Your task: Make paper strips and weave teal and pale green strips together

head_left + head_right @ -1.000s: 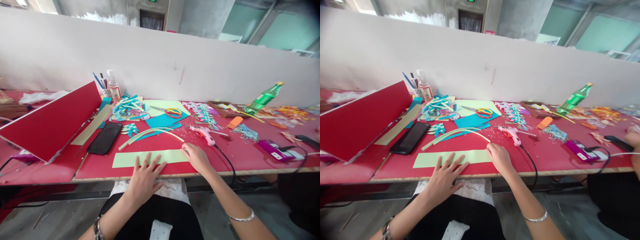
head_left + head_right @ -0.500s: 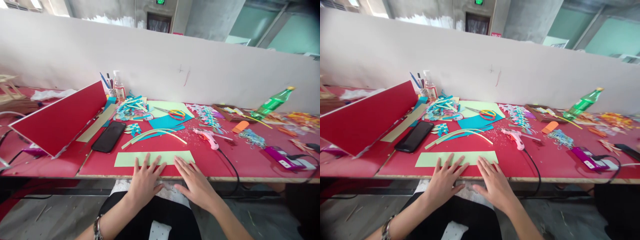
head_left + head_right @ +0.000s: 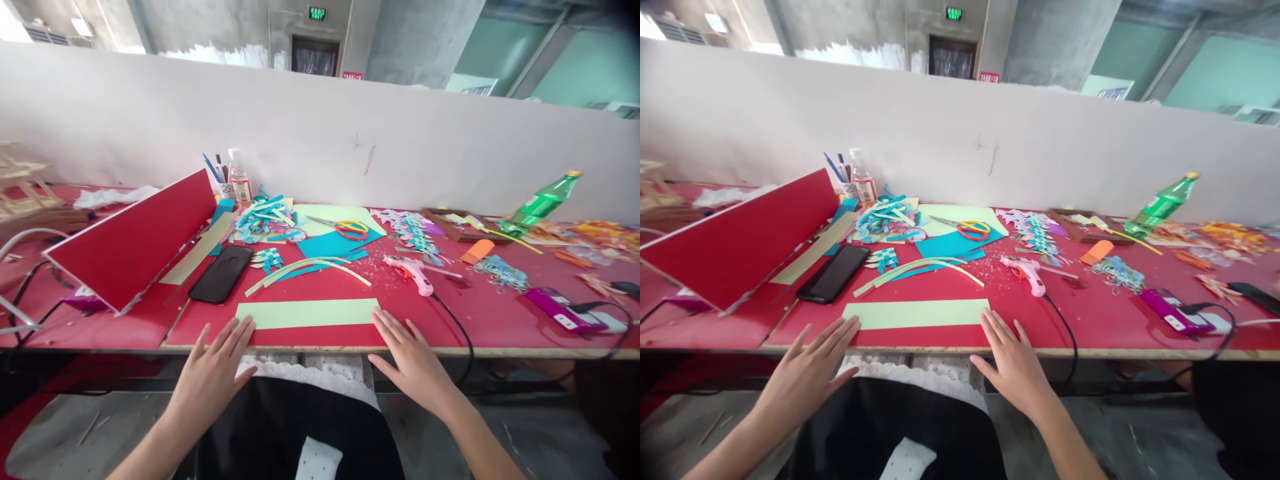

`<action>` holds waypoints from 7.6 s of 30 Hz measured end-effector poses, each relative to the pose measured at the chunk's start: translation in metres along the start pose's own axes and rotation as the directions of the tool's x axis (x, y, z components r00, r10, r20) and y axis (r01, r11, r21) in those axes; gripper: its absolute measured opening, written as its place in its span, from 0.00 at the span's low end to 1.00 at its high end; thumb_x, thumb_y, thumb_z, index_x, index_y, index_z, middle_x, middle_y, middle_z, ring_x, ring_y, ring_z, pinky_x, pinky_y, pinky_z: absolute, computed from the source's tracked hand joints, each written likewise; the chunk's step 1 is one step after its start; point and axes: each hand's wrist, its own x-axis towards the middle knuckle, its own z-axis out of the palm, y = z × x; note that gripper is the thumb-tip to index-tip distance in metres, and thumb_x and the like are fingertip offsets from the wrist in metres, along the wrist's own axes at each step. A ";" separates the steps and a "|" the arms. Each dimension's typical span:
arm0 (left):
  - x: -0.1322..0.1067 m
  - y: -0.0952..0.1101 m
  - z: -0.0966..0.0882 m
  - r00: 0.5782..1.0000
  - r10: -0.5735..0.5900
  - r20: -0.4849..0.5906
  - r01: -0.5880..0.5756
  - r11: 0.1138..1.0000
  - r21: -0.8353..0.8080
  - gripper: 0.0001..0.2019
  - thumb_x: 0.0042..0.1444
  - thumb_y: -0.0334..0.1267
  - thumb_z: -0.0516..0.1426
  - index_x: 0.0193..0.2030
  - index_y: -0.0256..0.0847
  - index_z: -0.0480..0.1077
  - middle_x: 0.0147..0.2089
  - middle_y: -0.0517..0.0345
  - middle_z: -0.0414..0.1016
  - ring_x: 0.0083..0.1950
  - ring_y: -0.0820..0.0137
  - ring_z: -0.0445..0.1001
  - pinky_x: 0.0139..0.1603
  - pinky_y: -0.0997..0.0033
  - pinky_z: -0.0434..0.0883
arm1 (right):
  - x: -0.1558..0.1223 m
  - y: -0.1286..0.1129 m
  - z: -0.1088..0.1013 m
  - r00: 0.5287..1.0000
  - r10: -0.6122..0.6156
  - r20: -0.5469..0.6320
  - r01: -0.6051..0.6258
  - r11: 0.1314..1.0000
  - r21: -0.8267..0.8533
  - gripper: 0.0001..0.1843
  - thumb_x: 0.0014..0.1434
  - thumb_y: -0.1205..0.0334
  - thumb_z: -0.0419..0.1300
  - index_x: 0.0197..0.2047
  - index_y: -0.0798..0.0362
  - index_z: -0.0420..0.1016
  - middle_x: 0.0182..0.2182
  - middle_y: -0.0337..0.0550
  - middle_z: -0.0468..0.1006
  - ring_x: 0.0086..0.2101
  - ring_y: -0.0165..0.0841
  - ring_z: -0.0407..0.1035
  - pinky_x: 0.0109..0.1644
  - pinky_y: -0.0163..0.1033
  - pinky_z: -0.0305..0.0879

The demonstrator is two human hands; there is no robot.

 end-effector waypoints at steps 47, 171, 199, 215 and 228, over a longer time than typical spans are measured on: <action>0.097 -0.043 -0.066 0.976 0.209 0.057 -0.134 0.790 -0.598 0.14 0.58 0.42 0.43 0.30 0.38 0.64 0.23 0.64 0.64 0.22 0.78 0.58 0.24 0.81 0.55 | 0.054 0.008 -0.041 0.853 0.030 -0.520 0.045 0.990 0.131 0.09 0.53 0.68 0.46 0.28 0.53 0.66 0.21 0.40 0.69 0.26 0.31 0.63 0.32 0.35 0.56; 0.123 0.007 -0.073 0.918 0.363 -0.158 -0.393 0.780 -0.487 0.13 0.57 0.44 0.46 0.42 0.43 0.66 0.37 0.57 0.72 0.40 0.71 0.68 0.55 0.60 0.51 | 0.082 -0.025 -0.095 0.916 -0.383 -0.120 0.397 0.823 0.406 0.17 0.60 0.58 0.44 0.27 0.53 0.68 0.23 0.38 0.70 0.24 0.27 0.62 0.30 0.31 0.53; 0.107 -0.059 -0.078 0.952 0.307 0.019 -0.242 0.786 -0.569 0.18 0.57 0.45 0.42 0.32 0.39 0.70 0.24 0.59 0.70 0.25 0.76 0.66 0.26 0.80 0.58 | 0.067 0.019 -0.059 0.839 0.018 -0.544 0.135 0.962 0.239 0.09 0.51 0.69 0.48 0.23 0.52 0.65 0.19 0.38 0.68 0.24 0.29 0.61 0.32 0.35 0.56; 0.113 -0.002 -0.070 0.892 0.326 -0.312 -0.369 0.925 -0.087 0.12 0.54 0.31 0.44 0.25 0.40 0.64 0.20 0.63 0.66 0.21 0.76 0.62 0.35 0.71 0.60 | 0.095 -0.067 -0.081 0.940 -0.243 -0.240 0.325 0.855 0.405 0.15 0.60 0.59 0.45 0.27 0.53 0.67 0.20 0.38 0.68 0.24 0.28 0.61 0.27 0.32 0.51; 0.093 -0.082 -0.038 0.989 -0.093 0.111 0.143 0.757 -0.637 0.12 0.54 0.43 0.47 0.37 0.39 0.66 0.31 0.57 0.72 0.28 0.73 0.68 0.27 0.77 0.61 | 0.077 0.012 -0.053 0.945 0.289 -0.151 -0.012 0.495 0.869 0.16 0.54 0.49 0.49 0.25 0.52 0.65 0.21 0.38 0.66 0.24 0.30 0.61 0.25 0.33 0.56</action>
